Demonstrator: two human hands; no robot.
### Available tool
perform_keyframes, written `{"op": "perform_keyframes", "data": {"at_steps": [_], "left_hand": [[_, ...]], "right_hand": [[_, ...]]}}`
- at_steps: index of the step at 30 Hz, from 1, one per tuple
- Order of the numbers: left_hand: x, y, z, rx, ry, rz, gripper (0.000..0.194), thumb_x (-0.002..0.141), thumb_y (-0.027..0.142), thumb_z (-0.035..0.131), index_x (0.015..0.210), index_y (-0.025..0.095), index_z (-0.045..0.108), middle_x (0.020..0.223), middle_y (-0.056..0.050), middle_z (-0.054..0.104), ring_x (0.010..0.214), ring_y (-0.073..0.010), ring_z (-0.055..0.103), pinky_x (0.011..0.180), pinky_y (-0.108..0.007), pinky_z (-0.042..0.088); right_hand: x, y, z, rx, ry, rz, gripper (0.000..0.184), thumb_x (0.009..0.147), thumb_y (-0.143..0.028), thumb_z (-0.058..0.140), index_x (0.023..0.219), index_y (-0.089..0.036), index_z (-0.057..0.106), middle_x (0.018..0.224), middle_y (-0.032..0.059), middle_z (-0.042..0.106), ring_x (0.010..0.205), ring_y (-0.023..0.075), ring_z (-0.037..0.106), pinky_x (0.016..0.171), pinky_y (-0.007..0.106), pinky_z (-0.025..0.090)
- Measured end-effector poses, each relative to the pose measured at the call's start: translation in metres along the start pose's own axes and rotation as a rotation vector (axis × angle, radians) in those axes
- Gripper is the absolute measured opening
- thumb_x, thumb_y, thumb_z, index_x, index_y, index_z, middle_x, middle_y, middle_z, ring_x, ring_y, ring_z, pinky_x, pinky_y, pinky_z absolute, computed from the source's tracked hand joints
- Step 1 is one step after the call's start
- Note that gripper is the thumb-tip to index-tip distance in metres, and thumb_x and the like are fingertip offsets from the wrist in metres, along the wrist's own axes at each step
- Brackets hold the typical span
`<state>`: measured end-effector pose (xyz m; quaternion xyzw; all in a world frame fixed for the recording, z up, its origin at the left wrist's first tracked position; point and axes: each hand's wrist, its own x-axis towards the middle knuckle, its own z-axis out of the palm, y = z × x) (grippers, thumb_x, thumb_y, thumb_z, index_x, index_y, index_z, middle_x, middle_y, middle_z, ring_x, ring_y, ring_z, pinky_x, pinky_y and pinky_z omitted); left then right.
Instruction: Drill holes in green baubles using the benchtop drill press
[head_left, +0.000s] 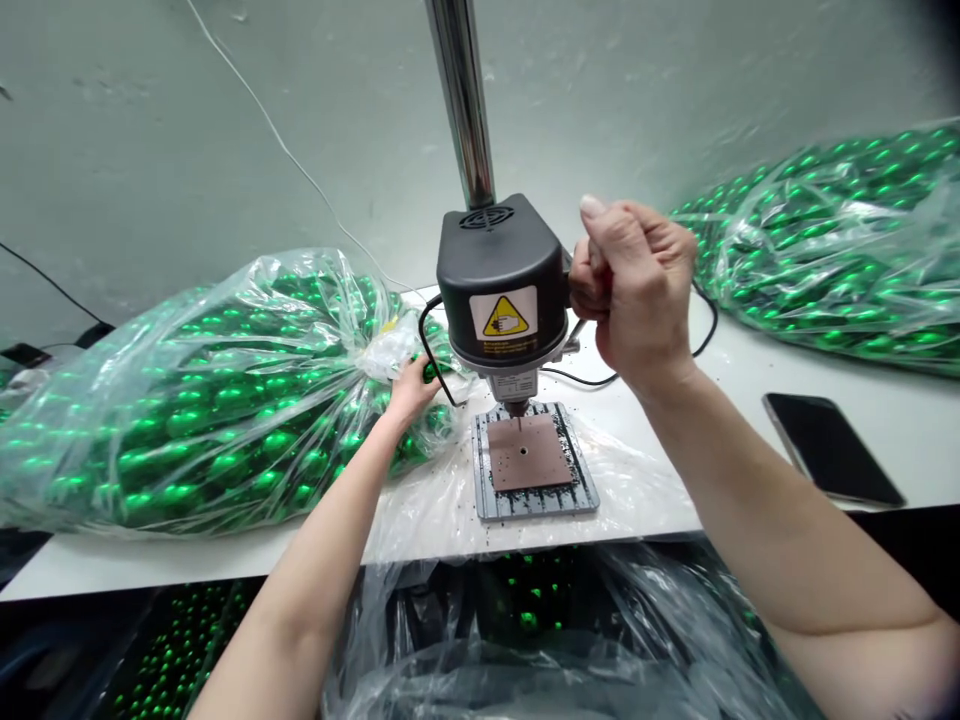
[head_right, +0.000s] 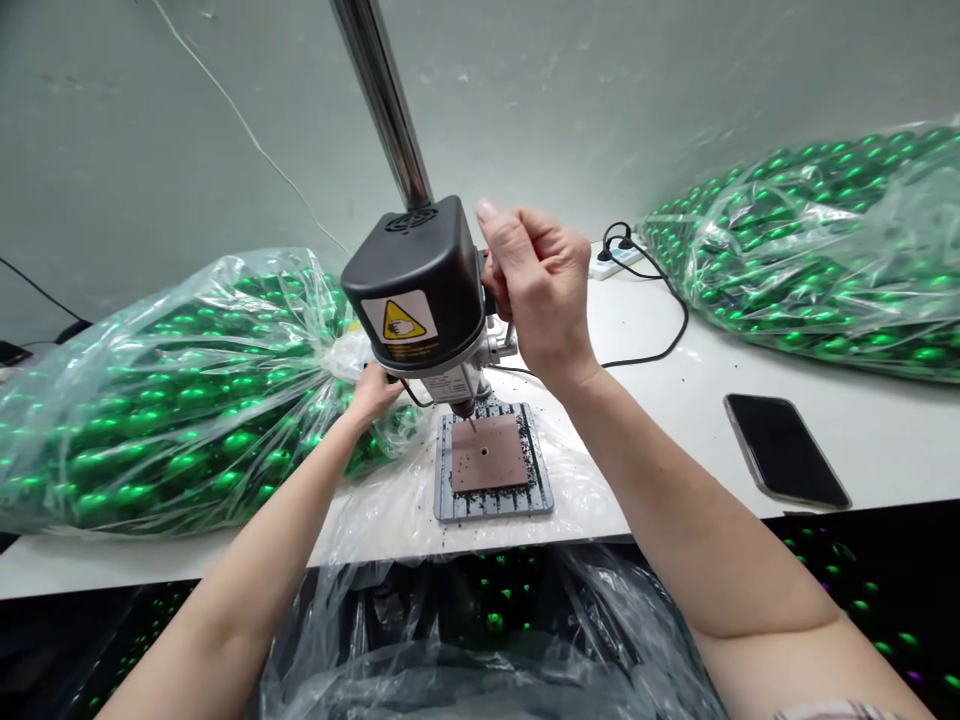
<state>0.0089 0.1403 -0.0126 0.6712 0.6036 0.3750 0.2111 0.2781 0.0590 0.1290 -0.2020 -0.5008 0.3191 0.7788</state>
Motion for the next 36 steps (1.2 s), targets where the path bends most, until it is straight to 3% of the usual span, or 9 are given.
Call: {"op": "perform_keyframes", "data": {"at_steps": [4, 8, 14, 19, 22, 26, 29, 36], "left_hand": [[-0.049, 0.022, -0.032, -0.474, -0.038, -0.218, 0.042, 0.072, 0.032, 0.078, 0.111, 0.021, 0.065, 0.09, -0.004, 0.069, 0.083, -0.0207, 0.067, 0.075, -0.036, 0.059], [-0.095, 0.046, -0.045, -0.944, -0.116, -0.465, 0.041, 0.072, 0.038, 0.084, 0.104, 0.023, 0.064, 0.107, -0.005, 0.07, 0.09, -0.0196, 0.071, 0.083, -0.041, 0.062], [-0.122, 0.052, -0.011, -1.121, -0.243, -0.608, 0.041, 0.073, 0.022, 0.081, 0.111, 0.023, 0.066, 0.113, -0.007, 0.072, 0.102, -0.0214, 0.071, 0.099, -0.045, 0.059], [-0.119, 0.048, 0.021, -1.204, -0.236, -0.669, 0.033, 0.072, 0.018, 0.078, 0.104, 0.019, 0.067, 0.109, -0.008, 0.074, 0.1, -0.0209, 0.072, 0.093, -0.039, 0.06], [-0.115, 0.046, 0.033, -1.178, -0.165, -0.623, 0.041, 0.069, 0.022, 0.083, 0.106, 0.019, 0.065, 0.104, -0.006, 0.074, 0.093, -0.019, 0.072, 0.085, -0.034, 0.059], [-0.119, 0.043, 0.049, -0.994, -0.069, -0.413, 0.058, 0.063, 0.03, 0.092, 0.112, 0.018, 0.064, 0.094, -0.004, 0.074, 0.087, -0.0168, 0.07, 0.085, -0.032, 0.054], [-0.127, 0.041, 0.059, -0.875, -0.076, -0.289, 0.06, 0.061, 0.034, 0.093, 0.111, 0.018, 0.064, 0.095, -0.004, 0.074, 0.091, -0.0173, 0.069, 0.086, -0.031, 0.053], [-0.132, 0.038, 0.077, -0.635, -0.095, -0.178, 0.057, 0.062, 0.035, 0.091, 0.108, 0.018, 0.063, 0.104, -0.007, 0.071, 0.084, -0.0162, 0.065, 0.074, -0.029, 0.052]], "right_hand": [[-0.001, -0.001, 0.001, 0.037, 0.01, -0.016, 0.055, 0.08, -0.044, 0.079, 0.054, -0.024, 0.036, 0.043, -0.0066, 0.033, 0.036, 0.0075, 0.025, 0.034, 0.029, 0.013], [-0.001, -0.001, 0.002, 0.007, 0.037, -0.035, 0.056, 0.079, -0.048, 0.079, 0.053, -0.024, 0.035, 0.043, -0.0067, 0.031, 0.036, 0.0082, 0.027, 0.034, 0.03, 0.014], [0.005, 0.005, 0.0, -0.012, 0.058, -0.003, 0.062, 0.07, -0.061, 0.081, 0.053, -0.027, 0.033, 0.041, -0.0067, 0.031, 0.037, 0.0081, 0.019, 0.035, 0.032, 0.009], [0.004, 0.001, 0.0, -0.026, 0.026, 0.009, 0.064, 0.067, -0.066, 0.082, 0.054, -0.026, 0.033, 0.042, -0.0069, 0.031, 0.036, 0.0076, 0.022, 0.034, 0.031, 0.011], [0.001, -0.003, 0.002, -0.077, 0.018, 0.002, 0.065, 0.075, -0.07, 0.074, 0.056, -0.025, 0.031, 0.043, -0.0067, 0.032, 0.037, 0.0077, 0.023, 0.035, 0.03, 0.016], [0.001, -0.004, 0.003, -0.105, 0.021, -0.027, 0.068, 0.076, -0.076, 0.068, 0.056, -0.025, 0.028, 0.044, -0.0067, 0.03, 0.037, 0.0081, 0.024, 0.035, 0.03, 0.017], [0.002, -0.003, 0.003, -0.087, 0.008, -0.043, 0.069, 0.072, -0.075, 0.072, 0.054, -0.025, 0.028, 0.043, -0.006, 0.031, 0.036, 0.009, 0.025, 0.034, 0.031, 0.017], [0.004, -0.002, 0.003, 0.024, 0.025, -0.061, 0.063, 0.066, -0.058, 0.086, 0.05, -0.026, 0.034, 0.041, -0.0061, 0.034, 0.034, 0.0096, 0.024, 0.033, 0.033, 0.015]]}}
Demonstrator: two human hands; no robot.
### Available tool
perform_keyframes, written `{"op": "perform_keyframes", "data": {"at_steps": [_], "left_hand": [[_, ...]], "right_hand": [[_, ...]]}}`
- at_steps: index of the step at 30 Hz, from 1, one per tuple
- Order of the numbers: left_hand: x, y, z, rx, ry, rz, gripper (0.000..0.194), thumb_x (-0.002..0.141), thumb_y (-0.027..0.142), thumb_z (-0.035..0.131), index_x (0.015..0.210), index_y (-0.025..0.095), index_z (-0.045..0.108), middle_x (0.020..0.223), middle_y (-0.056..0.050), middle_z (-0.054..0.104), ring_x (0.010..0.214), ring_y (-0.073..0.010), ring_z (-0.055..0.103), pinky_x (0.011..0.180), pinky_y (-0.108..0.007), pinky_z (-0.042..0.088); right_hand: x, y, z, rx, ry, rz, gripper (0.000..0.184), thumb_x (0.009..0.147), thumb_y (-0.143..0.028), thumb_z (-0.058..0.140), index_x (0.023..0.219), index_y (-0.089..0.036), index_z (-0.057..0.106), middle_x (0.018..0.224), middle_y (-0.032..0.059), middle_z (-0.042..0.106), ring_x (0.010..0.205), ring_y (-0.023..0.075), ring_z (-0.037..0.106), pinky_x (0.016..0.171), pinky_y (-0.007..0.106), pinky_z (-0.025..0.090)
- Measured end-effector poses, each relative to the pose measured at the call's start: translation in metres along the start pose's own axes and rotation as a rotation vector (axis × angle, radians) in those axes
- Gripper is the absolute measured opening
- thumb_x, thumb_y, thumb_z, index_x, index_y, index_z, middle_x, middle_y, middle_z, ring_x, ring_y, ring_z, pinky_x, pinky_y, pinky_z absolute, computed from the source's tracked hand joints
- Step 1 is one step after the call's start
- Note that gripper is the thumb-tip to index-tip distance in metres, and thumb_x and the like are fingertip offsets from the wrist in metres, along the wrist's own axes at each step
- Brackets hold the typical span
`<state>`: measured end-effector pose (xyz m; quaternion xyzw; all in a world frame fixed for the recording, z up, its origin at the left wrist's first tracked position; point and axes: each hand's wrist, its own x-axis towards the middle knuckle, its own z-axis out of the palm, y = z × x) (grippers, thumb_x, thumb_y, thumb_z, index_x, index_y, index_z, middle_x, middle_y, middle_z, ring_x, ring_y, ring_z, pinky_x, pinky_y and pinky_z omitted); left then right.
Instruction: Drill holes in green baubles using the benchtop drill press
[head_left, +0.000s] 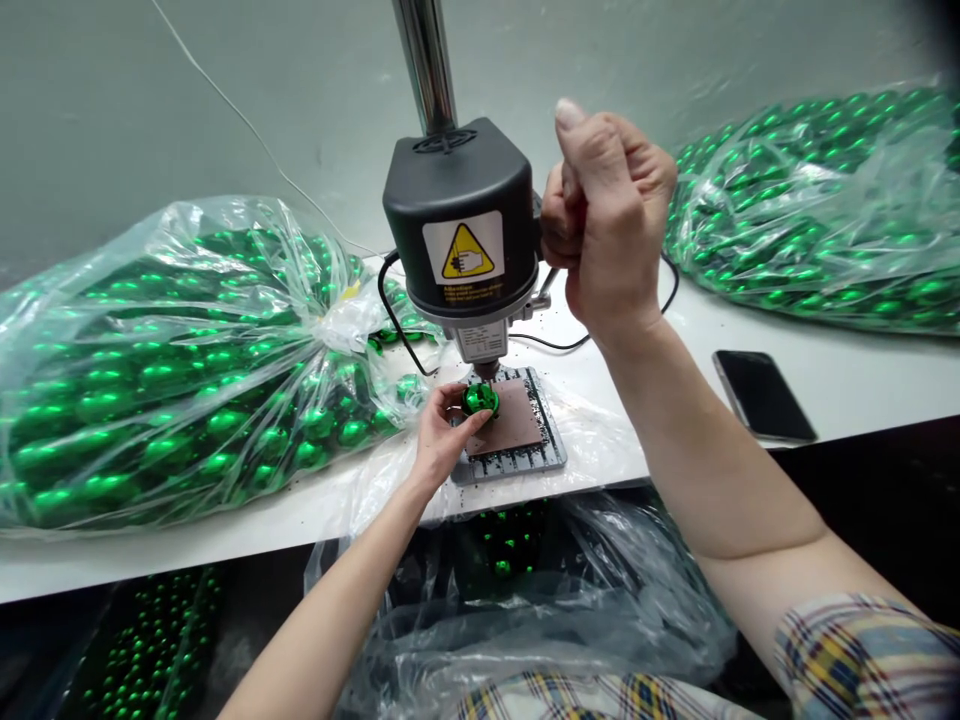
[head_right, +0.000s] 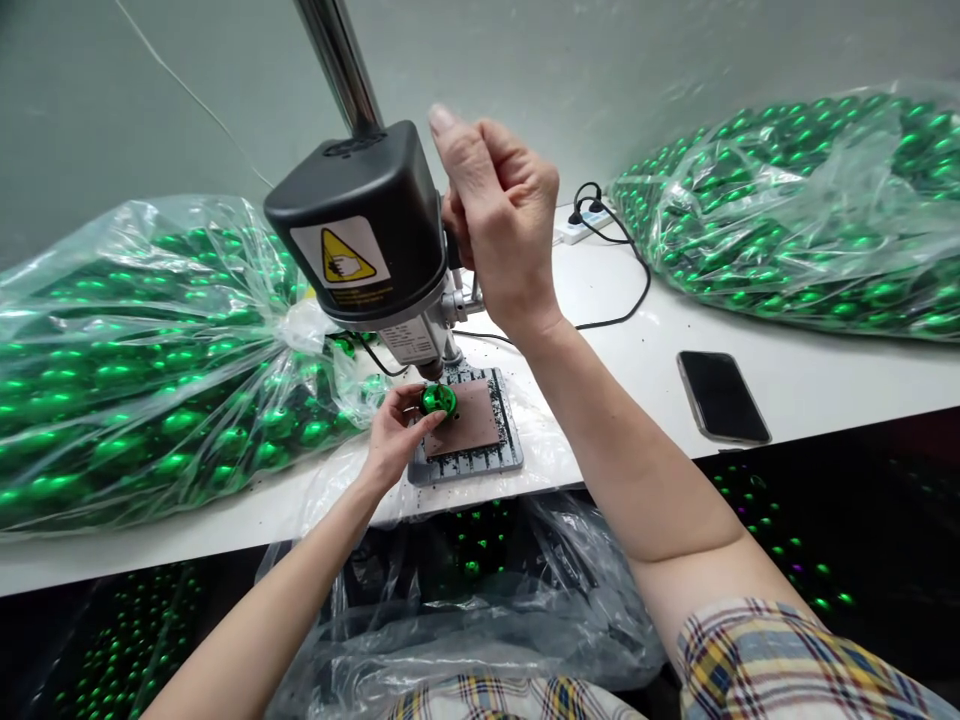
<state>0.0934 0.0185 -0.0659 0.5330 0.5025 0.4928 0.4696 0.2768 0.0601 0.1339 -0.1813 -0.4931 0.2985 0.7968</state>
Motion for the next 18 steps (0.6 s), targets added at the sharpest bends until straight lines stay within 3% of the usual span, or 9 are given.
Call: {"op": "perform_keyframes", "data": {"at_steps": [4, 9, 13, 18], "left_hand": [[0.003, -0.002, 0.007, 0.122, -0.05, 0.061, 0.052, 0.066, 0.033, 0.088, 0.11, 0.017, 0.065, 0.103, -0.007, 0.071, 0.084, -0.0179, 0.065, 0.078, -0.032, 0.053], [-0.003, -0.001, 0.012, 0.28, -0.105, 0.227, 0.051, 0.069, 0.032, 0.087, 0.114, 0.02, 0.069, 0.106, -0.008, 0.071, 0.101, -0.0245, 0.066, 0.092, -0.039, 0.053], [-0.008, -0.005, 0.014, 0.205, -0.127, 0.22, 0.052, 0.072, 0.034, 0.087, 0.117, 0.02, 0.065, 0.114, -0.009, 0.071, 0.109, -0.0261, 0.067, 0.098, -0.042, 0.053], [-0.009, -0.012, 0.017, 0.058, -0.141, 0.166, 0.056, 0.071, 0.037, 0.088, 0.116, 0.019, 0.061, 0.118, -0.01, 0.071, 0.109, -0.0253, 0.069, 0.098, -0.042, 0.056]], "right_hand": [[0.0, 0.001, -0.001, -0.03, -0.025, 0.001, 0.061, 0.072, -0.055, 0.083, 0.052, -0.026, 0.033, 0.042, -0.0064, 0.033, 0.034, 0.0089, 0.024, 0.033, 0.032, 0.018], [0.0, 0.0, -0.001, -0.03, -0.018, 0.002, 0.06, 0.072, -0.056, 0.082, 0.053, -0.027, 0.034, 0.042, -0.0071, 0.032, 0.034, 0.0083, 0.024, 0.033, 0.032, 0.017], [0.001, -0.001, -0.001, -0.03, -0.023, 0.025, 0.063, 0.068, -0.059, 0.084, 0.053, -0.026, 0.033, 0.041, -0.0065, 0.033, 0.033, 0.0096, 0.027, 0.032, 0.032, 0.017], [-0.001, -0.001, -0.004, 0.021, -0.056, 0.012, 0.057, 0.074, -0.05, 0.083, 0.053, -0.025, 0.036, 0.042, -0.006, 0.034, 0.034, 0.0092, 0.026, 0.032, 0.031, 0.016]]}}
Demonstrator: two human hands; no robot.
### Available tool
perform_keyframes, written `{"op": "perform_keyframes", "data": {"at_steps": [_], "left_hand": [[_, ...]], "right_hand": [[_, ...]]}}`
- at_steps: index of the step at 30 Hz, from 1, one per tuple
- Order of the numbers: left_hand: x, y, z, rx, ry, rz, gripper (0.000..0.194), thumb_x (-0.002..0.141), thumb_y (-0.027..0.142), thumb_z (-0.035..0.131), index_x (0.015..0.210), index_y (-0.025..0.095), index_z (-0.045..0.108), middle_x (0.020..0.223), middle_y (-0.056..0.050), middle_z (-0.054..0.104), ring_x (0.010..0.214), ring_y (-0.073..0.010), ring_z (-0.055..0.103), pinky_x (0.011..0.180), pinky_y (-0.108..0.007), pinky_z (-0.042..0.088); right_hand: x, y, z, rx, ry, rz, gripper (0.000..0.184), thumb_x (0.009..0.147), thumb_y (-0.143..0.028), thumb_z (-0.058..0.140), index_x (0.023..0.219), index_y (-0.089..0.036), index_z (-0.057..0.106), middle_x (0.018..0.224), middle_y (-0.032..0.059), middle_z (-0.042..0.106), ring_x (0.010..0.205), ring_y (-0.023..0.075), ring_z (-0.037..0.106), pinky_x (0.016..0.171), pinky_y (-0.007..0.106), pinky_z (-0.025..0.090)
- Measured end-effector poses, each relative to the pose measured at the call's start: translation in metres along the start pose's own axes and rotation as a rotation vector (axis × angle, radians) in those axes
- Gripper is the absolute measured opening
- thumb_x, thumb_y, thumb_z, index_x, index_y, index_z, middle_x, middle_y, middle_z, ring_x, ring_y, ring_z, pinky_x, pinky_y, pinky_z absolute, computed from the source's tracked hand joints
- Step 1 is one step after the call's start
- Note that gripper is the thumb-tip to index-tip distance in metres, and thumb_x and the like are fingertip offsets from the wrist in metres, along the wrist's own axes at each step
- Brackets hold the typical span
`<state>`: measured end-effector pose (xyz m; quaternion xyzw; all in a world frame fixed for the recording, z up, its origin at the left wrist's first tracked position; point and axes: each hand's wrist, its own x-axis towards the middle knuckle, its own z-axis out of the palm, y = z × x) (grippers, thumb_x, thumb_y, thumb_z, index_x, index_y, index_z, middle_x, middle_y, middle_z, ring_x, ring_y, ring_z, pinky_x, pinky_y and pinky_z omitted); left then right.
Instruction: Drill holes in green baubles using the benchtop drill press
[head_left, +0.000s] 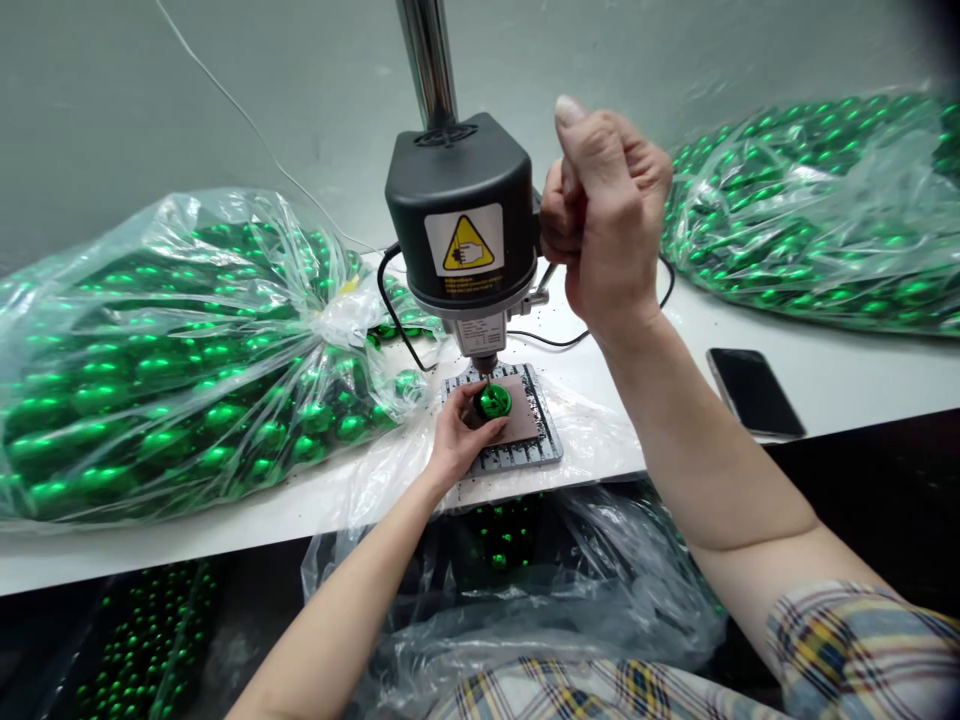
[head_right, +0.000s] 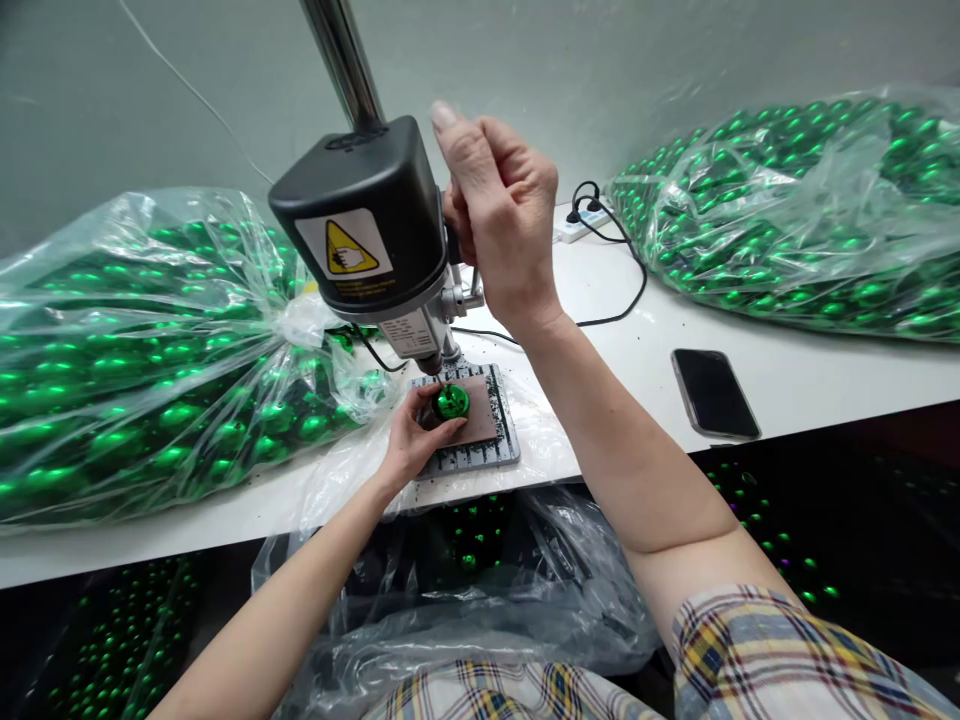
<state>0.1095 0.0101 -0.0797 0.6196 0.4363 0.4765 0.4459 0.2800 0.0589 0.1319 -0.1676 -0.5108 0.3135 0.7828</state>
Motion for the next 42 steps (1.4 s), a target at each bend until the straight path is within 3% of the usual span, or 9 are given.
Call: {"op": "perform_keyframes", "data": {"at_steps": [9, 17, 23, 31, 35, 39, 42], "left_hand": [[0.001, -0.003, 0.0, -0.038, -0.007, -0.053, 0.062, 0.067, 0.04, 0.091, 0.116, 0.019, 0.06, 0.115, -0.01, 0.072, 0.103, -0.0248, 0.071, 0.092, -0.042, 0.06], [0.0, 0.0, 0.0, -0.029, -0.015, -0.042, 0.062, 0.068, 0.04, 0.09, 0.117, 0.018, 0.06, 0.114, -0.01, 0.072, 0.104, -0.0248, 0.071, 0.096, -0.042, 0.058], [0.0, 0.003, 0.0, 0.011, -0.017, -0.022, 0.06, 0.07, 0.038, 0.089, 0.117, 0.018, 0.06, 0.117, -0.011, 0.072, 0.108, -0.0255, 0.07, 0.098, -0.042, 0.056], [-0.001, -0.001, 0.0, -0.011, -0.018, -0.018, 0.06, 0.07, 0.036, 0.089, 0.118, 0.018, 0.059, 0.118, -0.011, 0.071, 0.11, -0.0248, 0.069, 0.1, -0.041, 0.055], [0.0, -0.006, 0.0, -0.051, -0.004, -0.035, 0.061, 0.068, 0.036, 0.09, 0.118, 0.018, 0.059, 0.118, -0.011, 0.07, 0.11, -0.0244, 0.068, 0.1, -0.041, 0.054], [0.0, 0.001, 0.001, -0.011, 0.012, -0.061, 0.057, 0.069, 0.033, 0.089, 0.116, 0.018, 0.06, 0.116, -0.01, 0.07, 0.109, -0.0249, 0.068, 0.097, -0.04, 0.054], [-0.019, 0.023, -0.004, 0.17, 0.074, -0.024, 0.05, 0.069, 0.028, 0.087, 0.111, 0.019, 0.062, 0.112, -0.01, 0.07, 0.105, -0.0263, 0.066, 0.094, -0.041, 0.053]], "right_hand": [[-0.036, -0.004, -0.006, -0.111, 0.015, -0.191, 0.053, 0.092, -0.036, 0.069, 0.052, -0.021, 0.038, 0.042, -0.0069, 0.035, 0.035, 0.0058, 0.03, 0.039, 0.026, 0.021], [-0.068, -0.004, -0.017, -0.165, 0.0, -0.213, 0.055, 0.089, -0.027, 0.065, 0.051, -0.02, 0.026, 0.043, -0.0051, 0.028, 0.038, 0.008, 0.023, 0.043, 0.033, 0.015], [-0.076, 0.016, -0.025, -0.178, 0.027, -0.425, 0.055, 0.089, -0.027, 0.061, 0.056, -0.019, 0.018, 0.044, -0.0054, 0.019, 0.038, 0.0084, 0.016, 0.042, 0.032, 0.012], [-0.091, 0.033, -0.044, -0.135, -0.111, -0.591, 0.056, 0.082, -0.017, 0.063, 0.048, -0.02, 0.019, 0.037, -0.0076, 0.019, 0.027, 0.0081, 0.019, 0.035, 0.032, 0.017], [-0.07, 0.019, -0.024, -0.138, 0.028, -0.514, 0.057, 0.089, -0.023, 0.064, 0.053, -0.02, 0.02, 0.041, -0.0068, 0.02, 0.031, 0.0074, 0.019, 0.037, 0.03, 0.013], [-0.028, -0.001, 0.002, -0.154, 0.103, -0.207, 0.056, 0.088, -0.036, 0.072, 0.048, -0.022, 0.036, 0.04, -0.005, 0.032, 0.033, 0.0093, 0.027, 0.035, 0.032, 0.017], [-0.007, -0.005, 0.008, -0.102, 0.088, -0.047, 0.06, 0.082, -0.049, 0.076, 0.048, -0.024, 0.034, 0.039, -0.0049, 0.03, 0.033, 0.0098, 0.022, 0.032, 0.033, 0.015]]}}
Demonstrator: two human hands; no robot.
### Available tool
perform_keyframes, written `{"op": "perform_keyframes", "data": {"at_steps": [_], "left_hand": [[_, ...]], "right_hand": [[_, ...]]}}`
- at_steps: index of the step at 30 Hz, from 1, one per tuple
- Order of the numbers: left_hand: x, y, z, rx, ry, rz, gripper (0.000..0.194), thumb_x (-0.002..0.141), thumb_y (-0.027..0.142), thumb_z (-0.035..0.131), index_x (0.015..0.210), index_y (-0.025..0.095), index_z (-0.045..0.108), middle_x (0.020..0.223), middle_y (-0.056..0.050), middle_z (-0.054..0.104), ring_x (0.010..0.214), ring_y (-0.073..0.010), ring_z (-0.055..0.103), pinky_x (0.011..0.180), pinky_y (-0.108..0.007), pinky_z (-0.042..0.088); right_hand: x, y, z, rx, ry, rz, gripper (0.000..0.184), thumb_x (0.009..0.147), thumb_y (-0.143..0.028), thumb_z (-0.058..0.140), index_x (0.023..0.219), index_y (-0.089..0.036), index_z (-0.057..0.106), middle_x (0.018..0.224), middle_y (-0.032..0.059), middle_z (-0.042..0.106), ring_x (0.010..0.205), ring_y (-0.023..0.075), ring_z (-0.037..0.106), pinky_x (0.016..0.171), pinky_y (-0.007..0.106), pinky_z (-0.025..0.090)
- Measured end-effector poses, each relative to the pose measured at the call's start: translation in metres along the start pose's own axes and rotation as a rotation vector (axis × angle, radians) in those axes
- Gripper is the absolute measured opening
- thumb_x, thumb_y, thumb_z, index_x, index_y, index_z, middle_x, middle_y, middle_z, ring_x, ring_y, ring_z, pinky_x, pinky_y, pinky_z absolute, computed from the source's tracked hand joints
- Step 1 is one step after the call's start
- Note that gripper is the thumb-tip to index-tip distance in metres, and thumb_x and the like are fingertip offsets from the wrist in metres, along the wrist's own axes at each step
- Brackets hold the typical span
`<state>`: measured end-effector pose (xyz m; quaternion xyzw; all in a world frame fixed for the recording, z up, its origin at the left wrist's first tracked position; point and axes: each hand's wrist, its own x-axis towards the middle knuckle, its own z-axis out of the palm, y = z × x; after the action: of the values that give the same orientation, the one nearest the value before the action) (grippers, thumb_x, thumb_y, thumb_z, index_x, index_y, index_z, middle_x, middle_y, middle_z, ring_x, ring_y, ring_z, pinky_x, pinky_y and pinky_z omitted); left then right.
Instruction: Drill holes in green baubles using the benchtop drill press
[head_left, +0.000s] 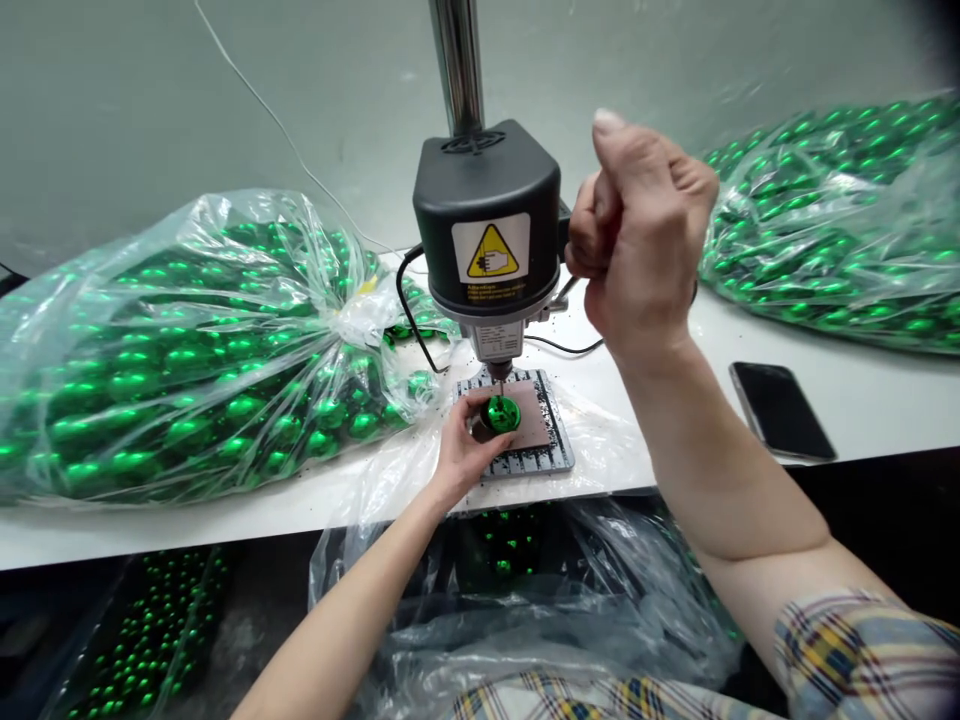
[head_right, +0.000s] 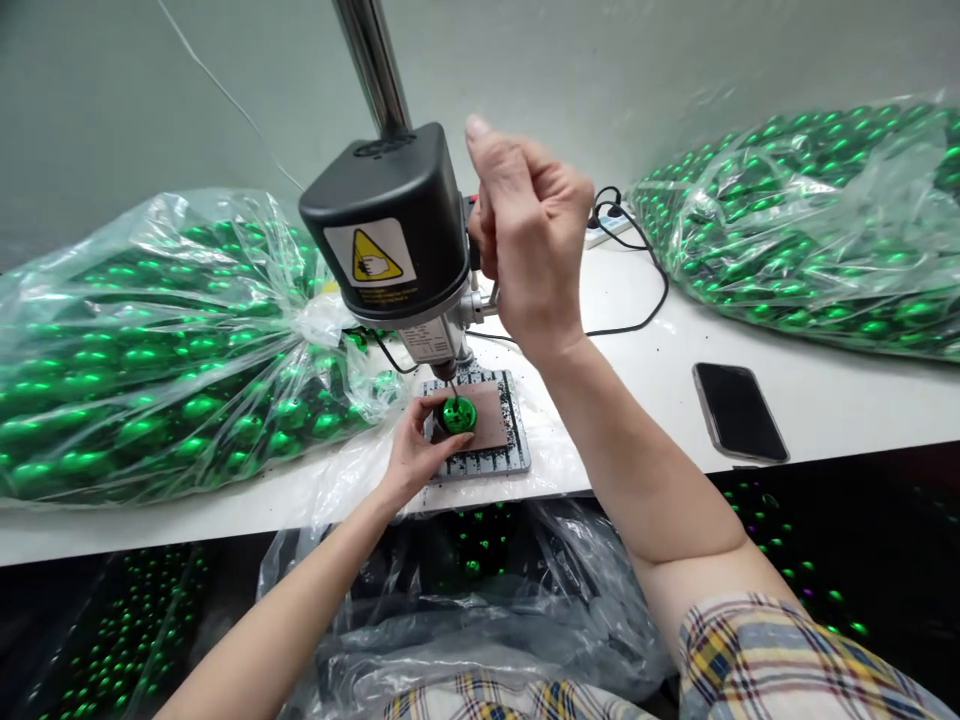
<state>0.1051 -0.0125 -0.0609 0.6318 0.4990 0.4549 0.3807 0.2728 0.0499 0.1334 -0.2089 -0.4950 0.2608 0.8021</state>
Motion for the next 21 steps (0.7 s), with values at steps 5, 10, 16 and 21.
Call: {"op": "perform_keyframes", "data": {"at_steps": [5, 10, 16, 21], "left_hand": [[-0.049, 0.035, -0.043, 0.325, -0.399, 0.108, 0.054, 0.065, 0.04, 0.09, 0.112, 0.026, 0.066, 0.105, -0.008, 0.07, 0.098, -0.0291, 0.065, 0.082, -0.039, 0.054], [0.0, 0.017, -0.081, 0.43, -0.118, 0.124, 0.02, 0.096, 0.03, 0.054, 0.112, 0.024, 0.064, 0.111, -0.01, 0.069, 0.107, -0.0279, 0.065, 0.099, -0.044, 0.05], [0.101, -0.012, -0.095, 0.694, -0.138, 0.203, 0.032, 0.077, 0.005, 0.05, 0.1, 0.022, 0.063, 0.103, -0.01, 0.066, 0.122, -0.0332, 0.057, 0.117, -0.057, 0.03], [0.103, -0.018, -0.108, 0.554, -0.1, 0.107, 0.024, 0.079, 0.007, 0.043, 0.096, 0.023, 0.051, 0.092, -0.004, 0.066, 0.078, -0.0197, 0.06, 0.085, -0.036, 0.05]], "right_hand": [[0.002, 0.002, -0.004, 0.034, -0.019, 0.063, 0.059, 0.075, -0.051, 0.082, 0.049, -0.025, 0.037, 0.041, -0.0049, 0.032, 0.034, 0.0094, 0.023, 0.033, 0.033, 0.012], [0.0, 0.005, -0.003, 0.057, -0.004, 0.008, 0.059, 0.076, -0.051, 0.082, 0.051, -0.024, 0.035, 0.041, -0.0059, 0.03, 0.034, 0.0089, 0.025, 0.032, 0.031, 0.012], [0.002, 0.008, -0.001, 0.061, 0.028, 0.016, 0.064, 0.07, -0.057, 0.083, 0.049, -0.025, 0.033, 0.039, -0.0062, 0.029, 0.032, 0.0082, 0.022, 0.031, 0.031, 0.009], [0.0, 0.006, -0.004, 0.058, -0.001, 0.032, 0.061, 0.073, -0.054, 0.083, 0.051, -0.024, 0.034, 0.04, -0.0054, 0.032, 0.033, 0.0084, 0.025, 0.032, 0.031, 0.012]]}}
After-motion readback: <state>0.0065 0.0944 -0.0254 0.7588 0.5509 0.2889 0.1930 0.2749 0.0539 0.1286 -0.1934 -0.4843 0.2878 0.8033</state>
